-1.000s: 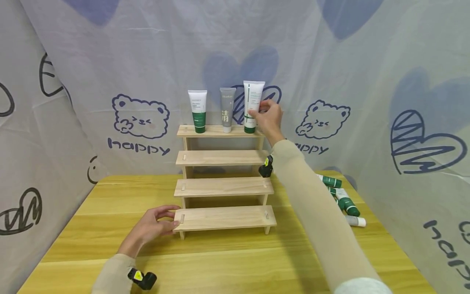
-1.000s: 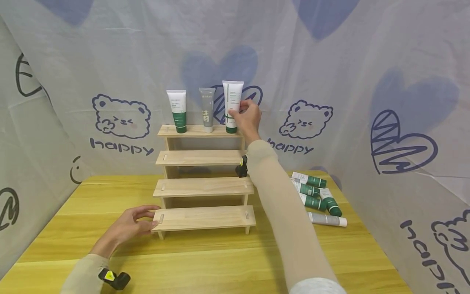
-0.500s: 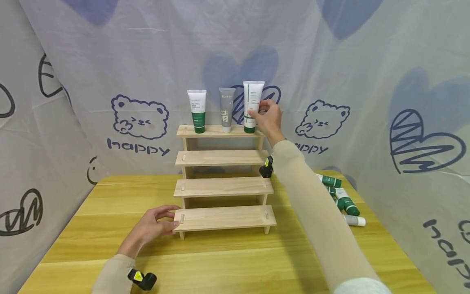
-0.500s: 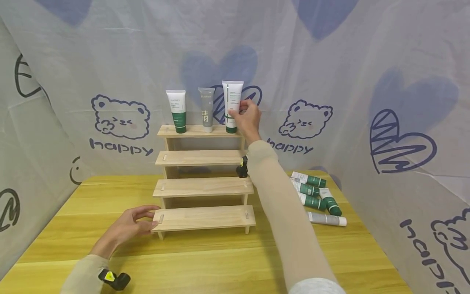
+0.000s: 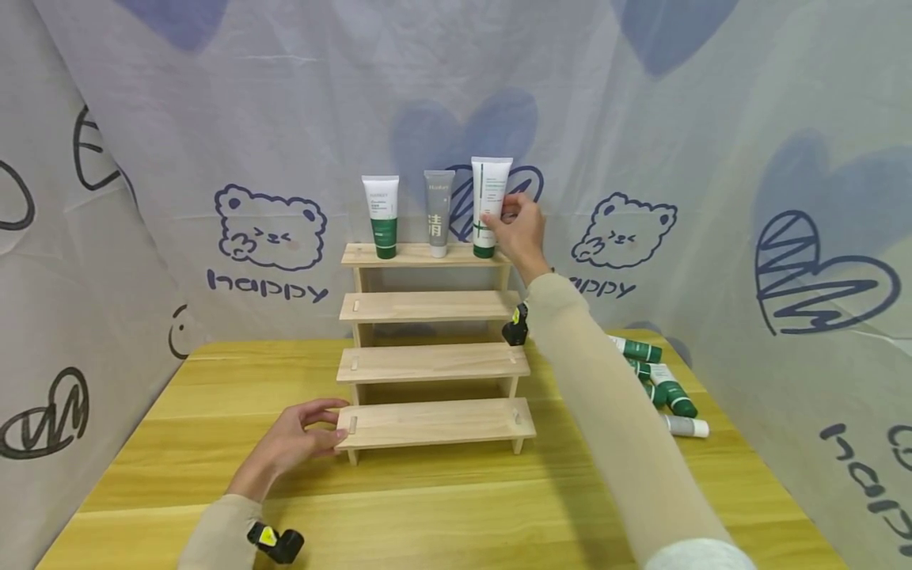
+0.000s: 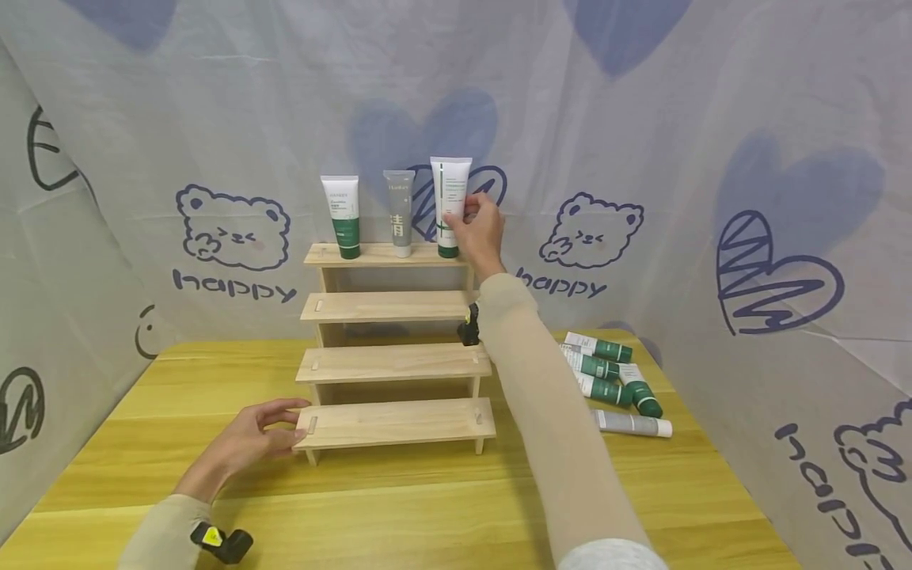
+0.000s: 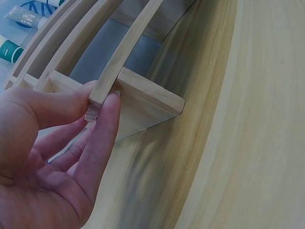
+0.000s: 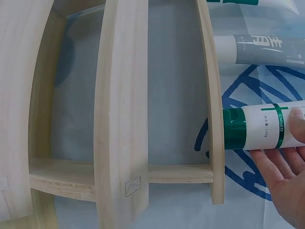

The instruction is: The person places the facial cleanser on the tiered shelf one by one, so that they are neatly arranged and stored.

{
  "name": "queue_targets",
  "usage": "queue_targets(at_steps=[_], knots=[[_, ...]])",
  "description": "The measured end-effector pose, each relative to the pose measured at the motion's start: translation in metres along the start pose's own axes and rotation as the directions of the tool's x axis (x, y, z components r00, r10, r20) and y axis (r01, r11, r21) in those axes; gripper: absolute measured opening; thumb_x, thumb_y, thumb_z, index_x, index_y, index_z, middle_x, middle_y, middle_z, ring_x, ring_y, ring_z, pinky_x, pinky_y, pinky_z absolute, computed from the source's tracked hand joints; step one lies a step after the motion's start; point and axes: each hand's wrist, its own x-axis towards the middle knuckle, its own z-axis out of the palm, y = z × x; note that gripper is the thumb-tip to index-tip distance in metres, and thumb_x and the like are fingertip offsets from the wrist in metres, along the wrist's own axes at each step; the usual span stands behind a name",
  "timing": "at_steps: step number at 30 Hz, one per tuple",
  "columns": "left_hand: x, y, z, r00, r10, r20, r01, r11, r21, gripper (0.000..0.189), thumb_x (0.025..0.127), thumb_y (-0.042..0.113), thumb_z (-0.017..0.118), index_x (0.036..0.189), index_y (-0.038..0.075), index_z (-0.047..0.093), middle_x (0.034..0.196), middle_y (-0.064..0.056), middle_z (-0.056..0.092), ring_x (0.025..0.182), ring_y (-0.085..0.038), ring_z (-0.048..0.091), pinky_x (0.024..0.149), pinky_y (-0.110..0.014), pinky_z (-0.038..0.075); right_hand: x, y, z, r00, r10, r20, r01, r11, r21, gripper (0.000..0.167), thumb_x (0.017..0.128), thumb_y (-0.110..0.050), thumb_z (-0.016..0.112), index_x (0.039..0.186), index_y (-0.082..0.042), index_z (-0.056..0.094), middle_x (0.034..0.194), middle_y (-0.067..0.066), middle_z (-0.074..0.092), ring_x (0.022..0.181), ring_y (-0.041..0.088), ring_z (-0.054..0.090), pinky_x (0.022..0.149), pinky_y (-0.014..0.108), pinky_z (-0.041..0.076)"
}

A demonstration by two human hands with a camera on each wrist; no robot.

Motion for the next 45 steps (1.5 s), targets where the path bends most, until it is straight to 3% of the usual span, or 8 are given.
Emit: queue_targets(at_steps=[7, 14, 23, 33, 41, 45], knots=[[-0.001, 0.0, 0.001, 1.0, -0.007, 0.001, 0.007, 1.0, 0.012, 0.062, 0.096, 0.008, 0.072, 0.15, -0.004, 0.046, 0.132, -0.026, 0.06, 0.098, -0.019, 0.07, 0.081, -0.033, 0.065, -0.002, 0.002, -0.002, 1.0, 0.002, 0.027, -0.001, 1.0, -0.016, 0.042, 0.094, -0.01, 0.075, 0.13, 0.004, 0.059, 0.125, 0.022, 0.067, 0.113, 0.033, 0.066, 0.102, 0.039, 0.057], [0.001, 0.0, 0.0, 1.0, -0.008, -0.005, 0.008, 1.0, 0.021, 0.061, 0.096, 0.008, 0.071, 0.151, -0.003, 0.046, 0.132, -0.026, 0.06, 0.098, -0.019, 0.07, 0.081, -0.032, 0.065, -0.005, 0.003, -0.012, 0.995, 0.042, 0.087, -0.041, 0.999, -0.016, 0.054, 0.094, -0.011, 0.075, 0.141, 0.002, 0.053, 0.136, 0.022, 0.064, 0.123, 0.035, 0.065, 0.108, 0.038, 0.055], [-0.002, 0.001, -0.001, 0.999, -0.031, -0.026, 0.031, 0.999, 0.03, 0.061, 0.095, 0.01, 0.073, 0.15, 0.0, 0.049, 0.133, -0.026, 0.06, 0.099, -0.019, 0.07, 0.083, -0.032, 0.065, -0.028, 0.008, -0.036, 0.99, 0.05, 0.135, -0.051, 0.999, 0.004, 0.057, 0.093, -0.013, 0.076, 0.144, -0.001, 0.054, 0.14, 0.019, 0.062, 0.125, 0.032, 0.063, 0.109, 0.038, 0.054], [0.001, 0.003, -0.001, 1.0, -0.018, -0.024, 0.019, 0.999, 0.045, 0.059, 0.096, 0.013, 0.073, 0.149, 0.002, 0.05, 0.134, -0.025, 0.061, 0.098, -0.018, 0.071, 0.085, -0.032, 0.065, -0.051, 0.022, -0.081, 0.963, 0.05, 0.266, 0.007, 0.978, -0.209, 0.051, 0.095, -0.017, 0.074, 0.14, 0.0, 0.058, 0.141, 0.021, 0.062, 0.124, 0.04, 0.063, 0.106, 0.049, 0.055], [0.001, 0.003, -0.001, 1.0, -0.022, -0.017, 0.023, 0.999, 0.035, 0.061, 0.095, 0.012, 0.073, 0.15, 0.001, 0.049, 0.134, -0.025, 0.06, 0.099, -0.017, 0.071, 0.084, -0.031, 0.065, -0.066, 0.042, -0.119, 0.919, 0.152, 0.364, 0.012, 0.912, -0.41, 0.044, 0.097, -0.02, 0.072, 0.136, -0.002, 0.061, 0.138, 0.022, 0.062, 0.124, 0.039, 0.062, 0.104, 0.052, 0.055], [0.001, 0.002, -0.001, 0.999, -0.029, -0.026, 0.03, 0.999, 0.036, 0.06, 0.095, 0.013, 0.074, 0.149, 0.002, 0.051, 0.133, -0.024, 0.061, 0.099, -0.018, 0.071, 0.084, -0.031, 0.065, -0.07, 0.05, -0.132, 0.904, 0.188, 0.383, 0.008, 0.89, -0.456, 0.041, 0.098, -0.017, 0.071, 0.134, -0.001, 0.062, 0.137, 0.022, 0.062, 0.122, 0.039, 0.061, 0.103, 0.052, 0.056]])
